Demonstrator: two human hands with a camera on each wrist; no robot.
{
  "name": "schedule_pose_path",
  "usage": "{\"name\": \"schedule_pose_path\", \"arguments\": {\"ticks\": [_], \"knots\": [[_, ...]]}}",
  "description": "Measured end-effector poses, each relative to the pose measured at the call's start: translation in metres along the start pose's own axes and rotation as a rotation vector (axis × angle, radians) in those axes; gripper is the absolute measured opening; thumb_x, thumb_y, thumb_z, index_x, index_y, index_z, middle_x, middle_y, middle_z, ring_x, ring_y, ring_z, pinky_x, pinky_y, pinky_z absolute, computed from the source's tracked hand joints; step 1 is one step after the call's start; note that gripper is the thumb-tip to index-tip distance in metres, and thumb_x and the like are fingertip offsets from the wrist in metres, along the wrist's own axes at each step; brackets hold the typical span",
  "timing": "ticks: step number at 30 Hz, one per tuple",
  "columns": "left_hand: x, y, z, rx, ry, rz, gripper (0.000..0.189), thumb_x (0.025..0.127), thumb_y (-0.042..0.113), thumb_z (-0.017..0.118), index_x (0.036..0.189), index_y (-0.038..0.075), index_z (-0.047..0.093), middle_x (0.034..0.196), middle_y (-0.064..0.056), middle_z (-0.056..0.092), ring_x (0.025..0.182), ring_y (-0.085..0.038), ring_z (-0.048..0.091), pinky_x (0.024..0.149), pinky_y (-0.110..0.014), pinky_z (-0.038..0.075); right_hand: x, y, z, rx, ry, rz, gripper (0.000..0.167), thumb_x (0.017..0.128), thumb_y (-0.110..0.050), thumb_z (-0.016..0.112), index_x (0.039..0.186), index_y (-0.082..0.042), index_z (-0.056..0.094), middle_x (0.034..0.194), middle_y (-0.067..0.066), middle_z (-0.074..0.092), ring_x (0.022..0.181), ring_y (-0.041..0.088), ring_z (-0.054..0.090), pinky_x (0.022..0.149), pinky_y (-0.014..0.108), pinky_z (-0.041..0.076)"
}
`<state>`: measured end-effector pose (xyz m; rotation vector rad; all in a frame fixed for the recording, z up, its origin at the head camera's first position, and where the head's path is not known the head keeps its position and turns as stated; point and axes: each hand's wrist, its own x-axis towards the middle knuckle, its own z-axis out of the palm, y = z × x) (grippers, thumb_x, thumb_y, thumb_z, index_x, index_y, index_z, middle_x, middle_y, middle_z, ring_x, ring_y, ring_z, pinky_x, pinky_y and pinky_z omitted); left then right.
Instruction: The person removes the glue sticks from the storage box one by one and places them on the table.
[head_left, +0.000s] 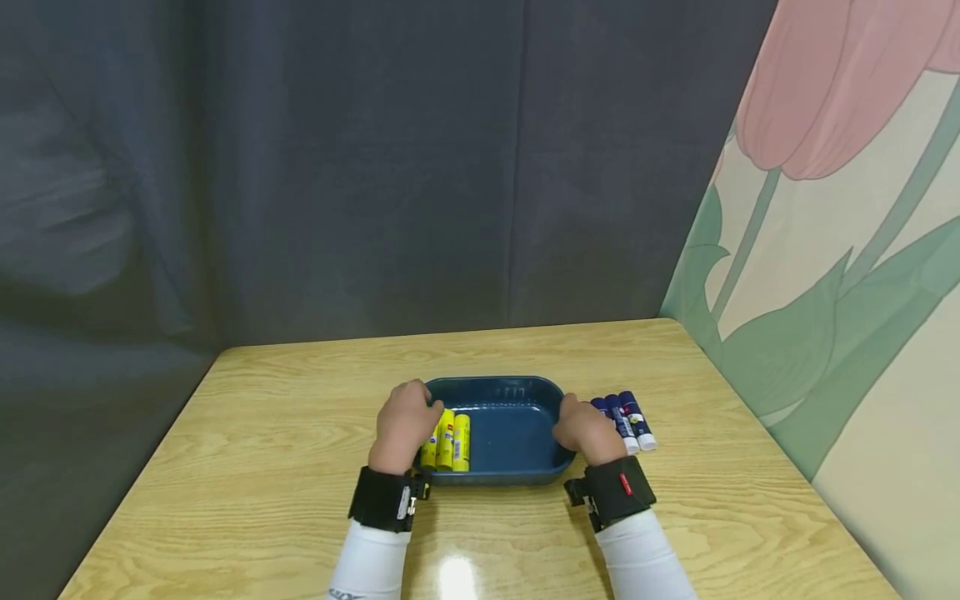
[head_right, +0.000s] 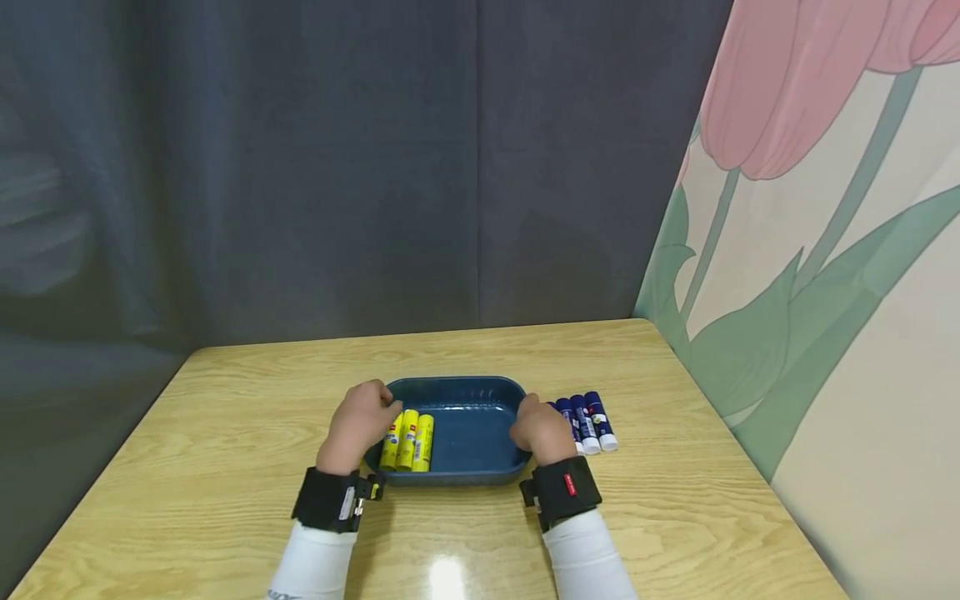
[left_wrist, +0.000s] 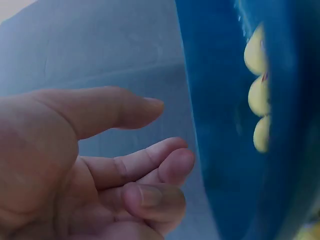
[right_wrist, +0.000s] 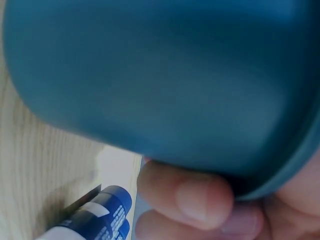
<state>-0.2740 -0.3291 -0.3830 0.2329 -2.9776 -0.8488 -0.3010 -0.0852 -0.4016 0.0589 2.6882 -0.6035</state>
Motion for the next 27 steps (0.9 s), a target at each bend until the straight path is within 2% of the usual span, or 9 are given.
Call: {"name": "schedule_pose_path", "arguments": {"ticks": [3,8,10,16,19,24,27], "knots": [[0.0,0.007,0.01,0.041,-0.026,0.007,0.033,0.08,0.025,0.059,0.099,-0.001,0.057,0.089,-0.011,0.056,0.064,-0.019,0.05,0.055,-0.031,0.042,0.0,0.0,0.0,0.0,-0.002,0.002,0.051,0.084,-0.013,0.05,0.127,0.003,0.029,0.111,0.023,0.047,0.08,0.027,0.048,0.06,0.04,0.04],[-0.001,0.012,0.026,0.088,-0.102,0.021,0.026,0.079,0.024,0.06,0.088,0.0,0.056,0.071,-0.008,0.048,0.054,-0.019,0.047,0.045,-0.03,0.037,0.002,0.0,0.0,-0.004,-0.001,-0.001,0.049,0.084,-0.014,0.05,0.127,0.003,0.03,0.11,0.022,0.048,0.079,0.027,0.049,0.059,0.039,0.04],[-0.001,0.012,0.031,0.103,-0.125,0.031,0.024,0.079,0.024,0.061,0.085,0.001,0.054,0.069,-0.008,0.046,0.051,-0.019,0.046,0.044,-0.03,0.036,0.002,0.001,0.001,-0.006,0.0,-0.007,0.05,0.084,-0.013,0.049,0.127,0.003,0.03,0.111,0.023,0.048,0.08,0.027,0.049,0.06,0.039,0.04],[0.0,0.01,0.04,0.159,-0.127,0.038,0.023,0.076,0.024,0.064,0.081,0.004,0.055,0.069,-0.007,0.044,0.054,-0.02,0.045,0.046,-0.03,0.037,0.004,0.002,0.003,-0.003,0.001,-0.012,0.051,0.084,-0.014,0.05,0.127,0.002,0.03,0.112,0.022,0.048,0.081,0.027,0.049,0.061,0.039,0.04],[0.0,0.01,0.041,0.19,-0.119,0.04,0.027,0.075,0.025,0.065,0.088,0.003,0.056,0.073,-0.008,0.047,0.059,-0.02,0.046,0.049,-0.032,0.039,0.005,0.001,0.003,-0.003,-0.001,-0.009,0.051,0.083,-0.014,0.051,0.127,0.002,0.031,0.111,0.021,0.048,0.079,0.027,0.049,0.059,0.039,0.04],[0.0,0.012,0.042,0.226,-0.108,0.028,0.045,0.074,0.026,0.067,0.11,0.003,0.052,0.091,-0.011,0.053,0.073,-0.021,0.048,0.062,-0.039,0.043,0.004,0.001,0.004,-0.003,0.001,-0.013,0.05,0.083,-0.014,0.051,0.127,0.002,0.031,0.11,0.021,0.048,0.079,0.027,0.049,0.059,0.038,0.04],[0.001,0.012,0.043,0.23,-0.1,0.025,0.048,0.074,0.026,0.067,0.114,0.006,0.051,0.095,-0.011,0.053,0.076,-0.021,0.049,0.065,-0.041,0.043,0.003,0.002,0.003,-0.003,0.001,-0.014,0.051,0.083,-0.014,0.05,0.127,0.002,0.03,0.111,0.022,0.048,0.081,0.027,0.049,0.06,0.039,0.04]]}}
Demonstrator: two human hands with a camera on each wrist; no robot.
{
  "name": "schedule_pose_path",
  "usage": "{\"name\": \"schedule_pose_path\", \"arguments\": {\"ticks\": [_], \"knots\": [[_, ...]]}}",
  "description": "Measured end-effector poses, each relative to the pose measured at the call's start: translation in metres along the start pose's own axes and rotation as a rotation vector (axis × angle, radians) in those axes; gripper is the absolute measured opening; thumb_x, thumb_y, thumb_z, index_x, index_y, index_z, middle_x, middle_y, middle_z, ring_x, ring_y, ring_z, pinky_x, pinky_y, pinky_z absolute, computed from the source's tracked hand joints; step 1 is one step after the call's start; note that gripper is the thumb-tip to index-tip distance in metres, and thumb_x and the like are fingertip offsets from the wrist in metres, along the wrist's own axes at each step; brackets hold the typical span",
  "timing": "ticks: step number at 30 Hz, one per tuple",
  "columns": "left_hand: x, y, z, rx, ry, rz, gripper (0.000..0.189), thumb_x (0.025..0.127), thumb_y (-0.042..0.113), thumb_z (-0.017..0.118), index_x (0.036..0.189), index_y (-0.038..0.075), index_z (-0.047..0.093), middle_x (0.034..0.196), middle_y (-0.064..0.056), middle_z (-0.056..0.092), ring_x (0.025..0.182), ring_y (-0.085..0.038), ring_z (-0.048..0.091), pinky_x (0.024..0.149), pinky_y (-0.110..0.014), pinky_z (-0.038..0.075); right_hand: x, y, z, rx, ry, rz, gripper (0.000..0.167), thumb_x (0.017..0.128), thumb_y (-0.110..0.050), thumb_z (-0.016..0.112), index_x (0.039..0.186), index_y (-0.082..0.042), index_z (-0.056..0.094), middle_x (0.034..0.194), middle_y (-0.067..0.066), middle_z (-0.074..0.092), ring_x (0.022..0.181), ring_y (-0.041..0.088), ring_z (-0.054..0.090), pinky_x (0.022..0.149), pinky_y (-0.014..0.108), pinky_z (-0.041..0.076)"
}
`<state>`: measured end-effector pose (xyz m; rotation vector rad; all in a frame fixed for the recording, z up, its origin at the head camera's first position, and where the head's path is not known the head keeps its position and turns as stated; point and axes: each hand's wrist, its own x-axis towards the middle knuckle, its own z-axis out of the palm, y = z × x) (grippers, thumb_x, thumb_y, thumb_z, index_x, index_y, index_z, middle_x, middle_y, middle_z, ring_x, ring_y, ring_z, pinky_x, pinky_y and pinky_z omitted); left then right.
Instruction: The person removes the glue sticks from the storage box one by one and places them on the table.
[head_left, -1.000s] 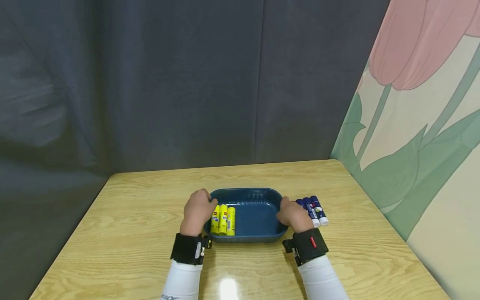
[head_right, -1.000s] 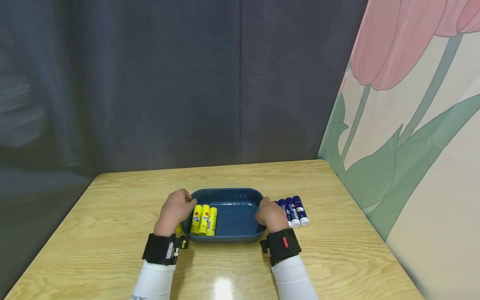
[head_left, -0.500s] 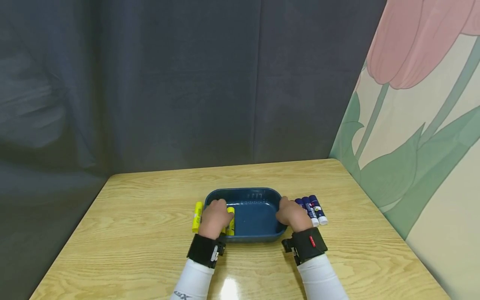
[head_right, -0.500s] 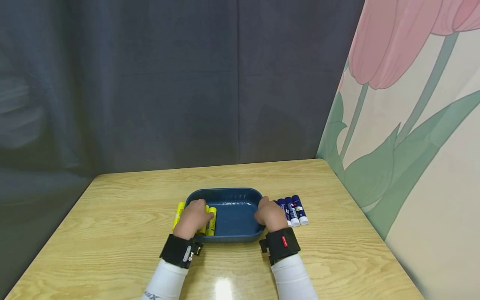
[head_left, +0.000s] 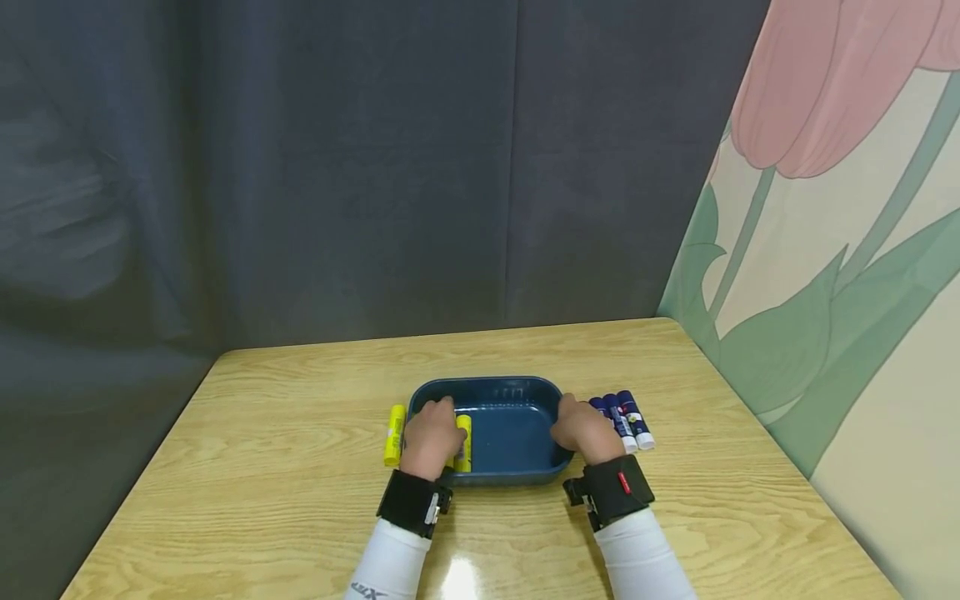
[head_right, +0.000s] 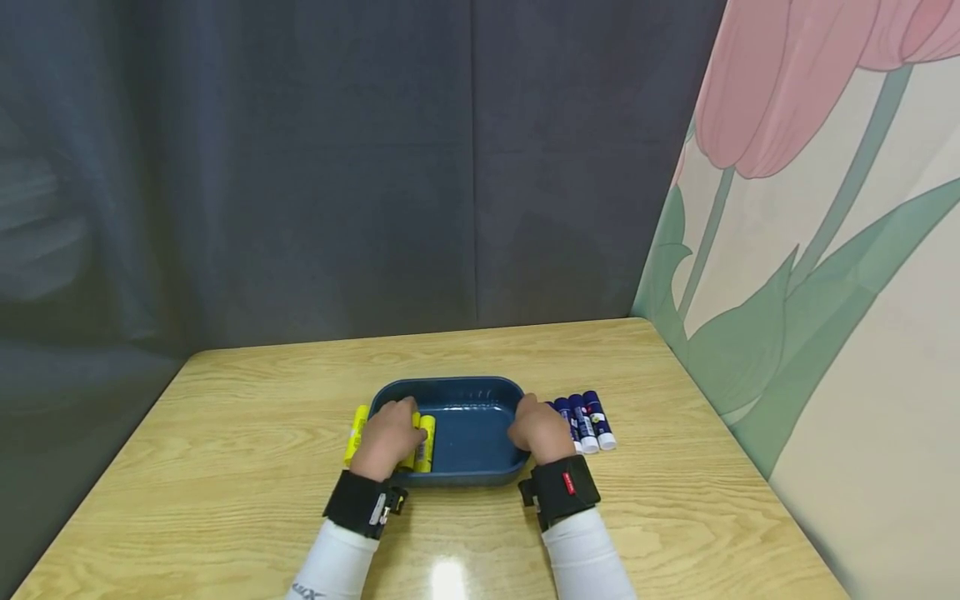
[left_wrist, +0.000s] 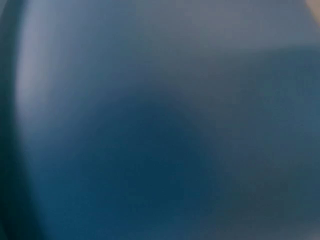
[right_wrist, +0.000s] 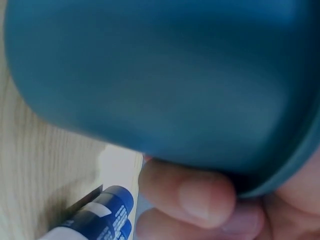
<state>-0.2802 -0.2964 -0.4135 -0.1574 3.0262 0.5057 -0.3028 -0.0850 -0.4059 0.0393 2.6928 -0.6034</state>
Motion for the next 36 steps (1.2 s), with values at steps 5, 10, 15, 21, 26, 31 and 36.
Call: {"name": "schedule_pose_path", "arguments": {"ticks": [5,10,15,21,26,31,36], "knots": [[0.002,0.002,0.003,0.001,0.026,0.045,0.042,0.072,0.025,0.069,0.107,0.007,0.055,0.088,-0.008,0.052,0.072,-0.019,0.049,0.057,-0.038,0.043,0.0,0.0,-0.001,-0.001,-0.008,-0.001,0.052,0.084,-0.014,0.05,0.128,0.002,0.029,0.113,0.023,0.047,0.082,0.028,0.048,0.061,0.039,0.04],[0.002,0.006,0.007,0.036,0.007,0.061,0.036,0.071,0.027,0.069,0.099,0.006,0.057,0.081,-0.006,0.049,0.064,-0.018,0.047,0.052,-0.035,0.04,-0.001,-0.001,-0.002,-0.001,-0.014,-0.007,0.052,0.083,-0.013,0.05,0.128,0.003,0.029,0.111,0.023,0.047,0.081,0.027,0.048,0.061,0.039,0.04],[0.002,0.009,0.012,0.077,0.016,0.059,0.041,0.07,0.028,0.07,0.102,0.007,0.057,0.084,-0.006,0.053,0.067,-0.018,0.05,0.053,-0.037,0.041,-0.001,0.0,-0.002,0.004,-0.007,-0.007,0.051,0.083,-0.013,0.051,0.127,0.003,0.03,0.11,0.022,0.048,0.08,0.027,0.048,0.06,0.038,0.04],[0.001,0.012,0.016,0.078,0.008,0.061,0.05,0.069,0.031,0.07,0.111,0.009,0.054,0.09,-0.008,0.057,0.073,-0.02,0.053,0.055,-0.039,0.042,0.0,0.0,-0.001,0.01,-0.011,0.0,0.051,0.083,-0.013,0.051,0.127,0.003,0.031,0.11,0.022,0.048,0.079,0.027,0.048,0.06,0.038,0.04],[0.001,0.015,0.02,0.081,-0.002,0.068,0.056,0.071,0.035,0.068,0.118,0.011,0.05,0.099,-0.01,0.058,0.084,-0.024,0.055,0.06,-0.043,0.043,0.0,0.0,-0.001,0.005,-0.01,0.004,0.051,0.083,-0.013,0.051,0.127,0.002,0.03,0.11,0.021,0.048,0.078,0.026,0.048,0.059,0.038,0.04],[0.002,0.017,0.023,0.097,-0.006,0.064,0.057,0.072,0.037,0.067,0.121,0.013,0.049,0.104,-0.011,0.057,0.09,-0.025,0.055,0.061,-0.044,0.044,0.0,-0.001,-0.001,0.008,-0.012,0.001,0.049,0.083,-0.013,0.05,0.126,0.003,0.032,0.109,0.021,0.048,0.078,0.026,0.048,0.059,0.038,0.04],[0.005,0.017,0.027,0.09,-0.013,0.054,0.056,0.071,0.037,0.067,0.12,0.015,0.05,0.1,-0.01,0.058,0.084,-0.024,0.056,0.059,-0.042,0.044,0.0,-0.001,-0.001,0.015,-0.016,-0.003,0.049,0.083,-0.012,0.05,0.126,0.003,0.032,0.11,0.022,0.048,0.079,0.026,0.048,0.061,0.039,0.041]]}}
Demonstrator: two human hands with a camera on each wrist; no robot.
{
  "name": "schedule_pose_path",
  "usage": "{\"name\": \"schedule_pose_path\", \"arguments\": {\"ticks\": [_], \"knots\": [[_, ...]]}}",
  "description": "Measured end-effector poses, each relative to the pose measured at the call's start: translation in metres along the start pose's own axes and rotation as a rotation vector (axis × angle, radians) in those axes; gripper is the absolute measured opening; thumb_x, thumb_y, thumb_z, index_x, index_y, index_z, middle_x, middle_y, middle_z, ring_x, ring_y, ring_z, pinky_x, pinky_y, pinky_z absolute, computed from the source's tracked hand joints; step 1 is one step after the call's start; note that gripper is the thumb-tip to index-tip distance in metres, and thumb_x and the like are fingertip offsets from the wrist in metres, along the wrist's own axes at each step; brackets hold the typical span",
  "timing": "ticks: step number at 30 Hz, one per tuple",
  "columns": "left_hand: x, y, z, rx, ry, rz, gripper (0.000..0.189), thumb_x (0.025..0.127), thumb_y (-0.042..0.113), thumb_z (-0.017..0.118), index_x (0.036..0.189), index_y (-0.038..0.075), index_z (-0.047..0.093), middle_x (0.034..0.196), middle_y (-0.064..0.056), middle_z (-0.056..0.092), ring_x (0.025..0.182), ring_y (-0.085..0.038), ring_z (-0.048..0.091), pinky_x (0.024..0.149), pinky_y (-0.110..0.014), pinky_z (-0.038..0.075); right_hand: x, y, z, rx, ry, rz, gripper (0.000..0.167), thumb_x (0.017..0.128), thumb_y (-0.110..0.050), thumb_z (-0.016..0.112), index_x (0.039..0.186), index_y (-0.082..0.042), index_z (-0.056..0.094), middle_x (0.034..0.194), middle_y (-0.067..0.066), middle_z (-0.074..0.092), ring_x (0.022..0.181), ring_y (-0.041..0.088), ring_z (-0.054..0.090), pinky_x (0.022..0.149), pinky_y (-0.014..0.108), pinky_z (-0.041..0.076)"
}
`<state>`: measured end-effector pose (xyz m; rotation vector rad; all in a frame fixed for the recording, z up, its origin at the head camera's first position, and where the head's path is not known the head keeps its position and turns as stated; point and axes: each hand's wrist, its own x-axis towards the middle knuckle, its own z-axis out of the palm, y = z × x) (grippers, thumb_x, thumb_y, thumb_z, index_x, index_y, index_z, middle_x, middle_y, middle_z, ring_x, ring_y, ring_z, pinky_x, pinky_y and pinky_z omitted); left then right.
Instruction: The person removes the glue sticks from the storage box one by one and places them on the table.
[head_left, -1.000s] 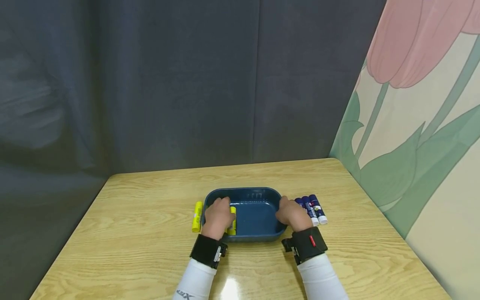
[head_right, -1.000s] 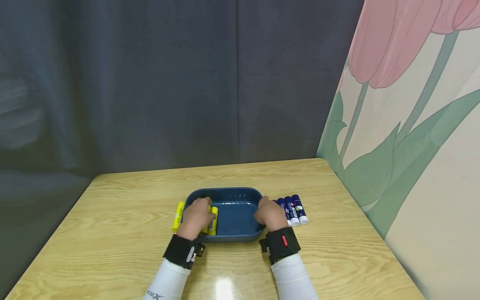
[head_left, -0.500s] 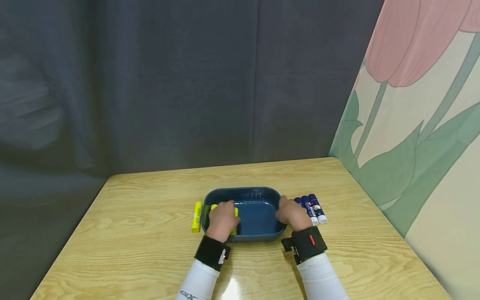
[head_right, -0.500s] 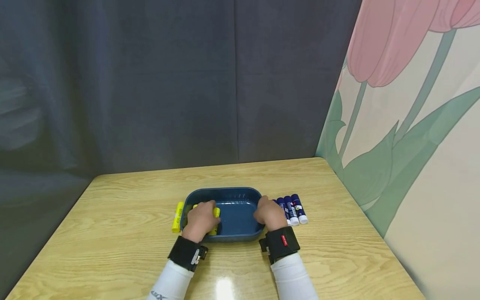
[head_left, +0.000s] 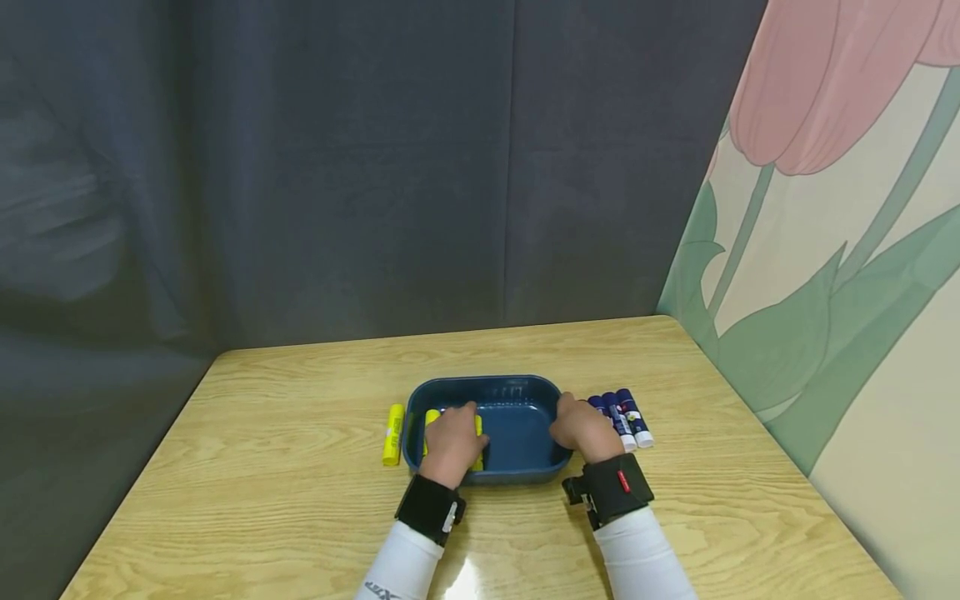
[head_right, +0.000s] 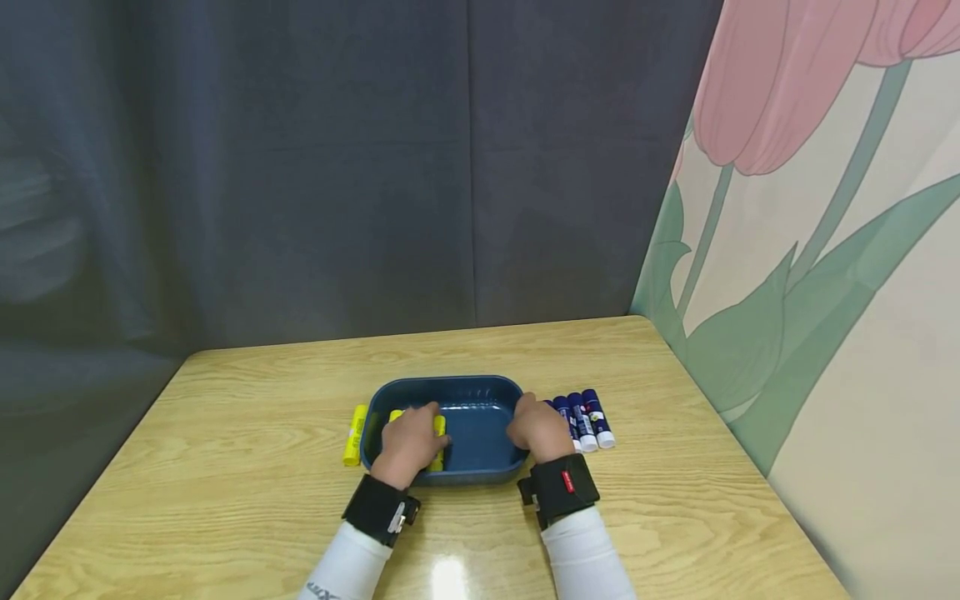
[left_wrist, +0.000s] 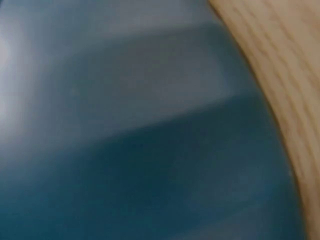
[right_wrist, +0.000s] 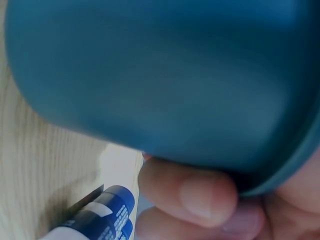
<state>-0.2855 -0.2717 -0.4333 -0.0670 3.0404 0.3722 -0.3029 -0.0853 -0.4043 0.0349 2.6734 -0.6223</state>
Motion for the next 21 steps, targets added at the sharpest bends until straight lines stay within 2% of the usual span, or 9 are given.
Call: {"name": "schedule_pose_path", "arguments": {"ticks": [8,14,21], "knots": [[0.0005,0.0001,0.0002,-0.015,0.009,0.001,0.053,0.07,0.036,0.068,0.117,0.016,0.052,0.095,-0.009,0.059,0.078,-0.023,0.056,0.057,-0.042,0.043,0.0005,0.0009,0.001,0.006,-0.002,-0.003,0.052,0.083,-0.012,0.05,0.128,0.003,0.029,0.115,0.023,0.046,0.084,0.027,0.049,0.066,0.041,0.041],[-0.0011,0.0008,-0.0022,-0.012,0.006,0.003,0.055,0.07,0.036,0.068,0.118,0.015,0.051,0.097,-0.009,0.059,0.082,-0.023,0.056,0.059,-0.043,0.043,0.0005,0.0012,0.0016,0.008,0.001,-0.006,0.052,0.084,-0.012,0.049,0.129,0.003,0.028,0.117,0.023,0.045,0.086,0.027,0.048,0.067,0.041,0.041],[-0.002,0.002,-0.0036,-0.023,0.016,0.003,0.053,0.07,0.035,0.069,0.117,0.014,0.052,0.097,-0.009,0.059,0.083,-0.023,0.056,0.058,-0.042,0.043,0.0013,0.0004,0.001,-0.003,0.002,0.007,0.051,0.083,-0.013,0.05,0.128,0.002,0.03,0.112,0.021,0.048,0.079,0.026,0.048,0.061,0.038,0.04]]}}
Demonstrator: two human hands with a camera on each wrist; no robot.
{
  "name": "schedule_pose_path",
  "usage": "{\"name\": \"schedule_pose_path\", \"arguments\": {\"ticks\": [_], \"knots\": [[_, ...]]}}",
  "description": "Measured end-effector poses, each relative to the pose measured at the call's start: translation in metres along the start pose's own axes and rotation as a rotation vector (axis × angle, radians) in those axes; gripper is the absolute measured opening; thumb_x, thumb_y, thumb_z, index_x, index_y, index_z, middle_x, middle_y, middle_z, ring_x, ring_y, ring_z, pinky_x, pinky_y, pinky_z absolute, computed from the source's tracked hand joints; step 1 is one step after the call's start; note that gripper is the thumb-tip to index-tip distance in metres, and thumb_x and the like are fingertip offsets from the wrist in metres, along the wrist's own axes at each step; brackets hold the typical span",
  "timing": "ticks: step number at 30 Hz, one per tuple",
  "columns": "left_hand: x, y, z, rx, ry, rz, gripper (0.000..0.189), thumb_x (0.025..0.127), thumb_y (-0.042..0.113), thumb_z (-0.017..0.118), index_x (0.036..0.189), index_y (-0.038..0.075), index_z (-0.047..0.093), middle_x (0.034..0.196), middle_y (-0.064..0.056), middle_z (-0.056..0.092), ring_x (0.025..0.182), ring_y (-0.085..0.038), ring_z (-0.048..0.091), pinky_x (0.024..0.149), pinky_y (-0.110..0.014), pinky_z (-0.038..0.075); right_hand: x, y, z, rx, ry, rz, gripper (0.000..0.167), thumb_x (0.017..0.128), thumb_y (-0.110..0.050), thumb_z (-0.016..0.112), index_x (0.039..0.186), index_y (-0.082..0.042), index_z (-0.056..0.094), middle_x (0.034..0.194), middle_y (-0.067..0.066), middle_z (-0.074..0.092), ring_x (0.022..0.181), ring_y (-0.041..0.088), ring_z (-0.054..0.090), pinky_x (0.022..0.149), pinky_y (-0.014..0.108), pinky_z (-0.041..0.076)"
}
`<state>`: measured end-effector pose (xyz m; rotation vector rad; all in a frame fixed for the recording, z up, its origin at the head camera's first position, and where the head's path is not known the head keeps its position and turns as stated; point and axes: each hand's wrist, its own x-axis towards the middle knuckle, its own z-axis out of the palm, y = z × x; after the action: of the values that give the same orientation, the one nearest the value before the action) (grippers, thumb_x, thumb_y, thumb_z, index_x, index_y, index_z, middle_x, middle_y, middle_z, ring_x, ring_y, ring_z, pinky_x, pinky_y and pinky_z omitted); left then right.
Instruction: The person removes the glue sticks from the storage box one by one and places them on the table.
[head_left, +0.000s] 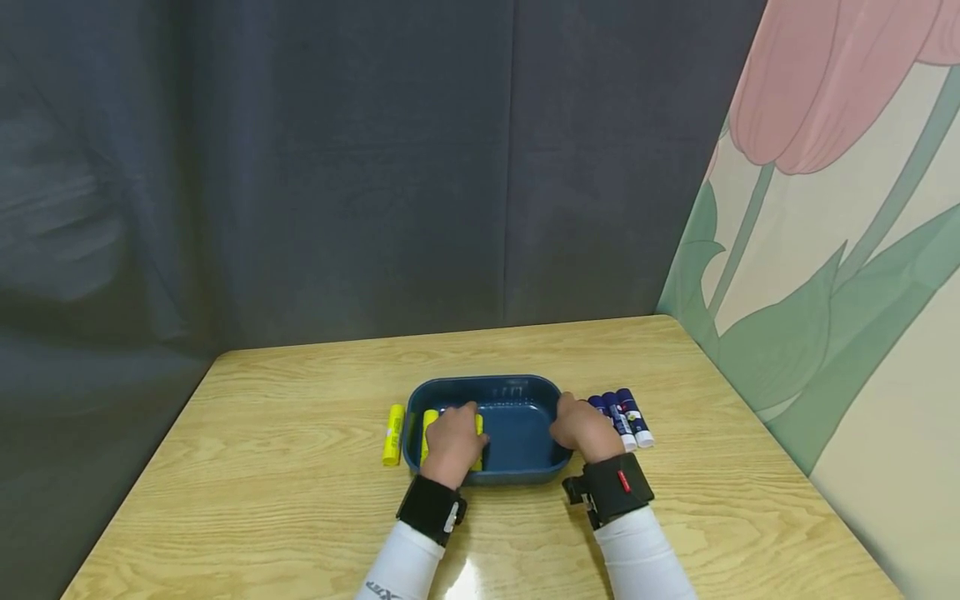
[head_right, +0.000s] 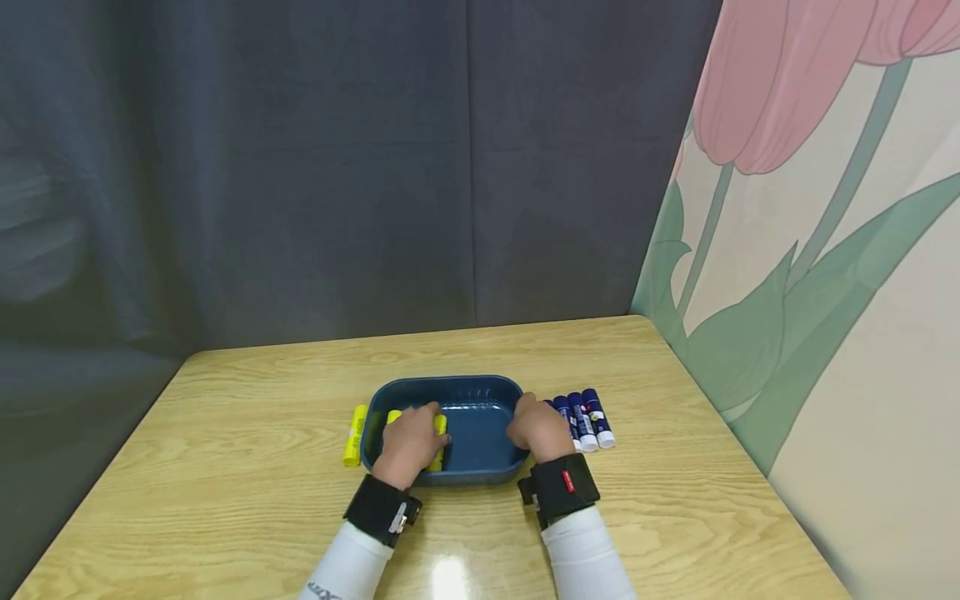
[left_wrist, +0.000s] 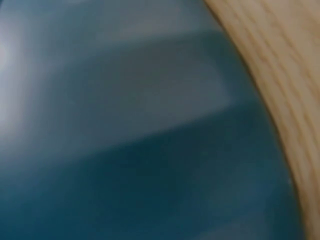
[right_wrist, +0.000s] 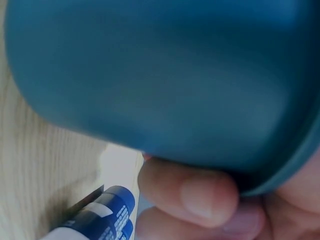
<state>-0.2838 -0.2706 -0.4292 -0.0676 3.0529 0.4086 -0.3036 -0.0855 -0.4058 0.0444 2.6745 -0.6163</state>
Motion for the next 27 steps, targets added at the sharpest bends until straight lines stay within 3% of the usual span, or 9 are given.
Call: {"name": "schedule_pose_path", "arguments": {"ticks": [7,14,20,27], "knots": [[0.0006,0.0003,0.0027,0.012,0.015,-0.014,0.052,0.071,0.036,0.068,0.117,0.016,0.052,0.098,-0.008,0.059,0.084,-0.024,0.056,0.058,-0.042,0.043,0.0005,-0.0004,-0.0002,-0.001,-0.002,0.015,0.05,0.083,-0.014,0.05,0.127,0.001,0.031,0.108,0.019,0.049,0.078,0.026,0.048,0.058,0.037,0.039],[-0.0008,0.002,0.0055,0.027,0.017,-0.021,0.054,0.072,0.035,0.067,0.12,0.016,0.05,0.095,-0.01,0.059,0.076,-0.024,0.057,0.053,-0.041,0.043,0.0011,0.0003,-0.0001,-0.022,0.0,-0.018,0.055,0.084,-0.012,0.049,0.13,0.006,0.025,0.116,0.024,0.045,0.084,0.027,0.048,0.066,0.04,0.041],[-0.0014,0.0019,0.0045,0.021,0.037,-0.019,0.06,0.071,0.035,0.068,0.122,0.012,0.047,0.098,-0.011,0.059,0.076,-0.026,0.057,0.059,-0.044,0.043,0.0017,0.0001,-0.0007,-0.018,-0.01,-0.024,0.056,0.084,-0.012,0.048,0.131,0.006,0.022,0.12,0.025,0.042,0.09,0.028,0.047,0.069,0.042,0.04],[-0.0012,0.0016,0.0034,0.009,0.008,-0.032,0.059,0.071,0.035,0.068,0.122,0.013,0.048,0.097,-0.009,0.059,0.078,-0.024,0.057,0.056,-0.041,0.044,0.0004,-0.0011,-0.0007,-0.01,-0.018,0.0,0.054,0.084,-0.012,0.049,0.13,0.003,0.025,0.114,0.021,0.046,0.082,0.027,0.047,0.062,0.037,0.04]]}}
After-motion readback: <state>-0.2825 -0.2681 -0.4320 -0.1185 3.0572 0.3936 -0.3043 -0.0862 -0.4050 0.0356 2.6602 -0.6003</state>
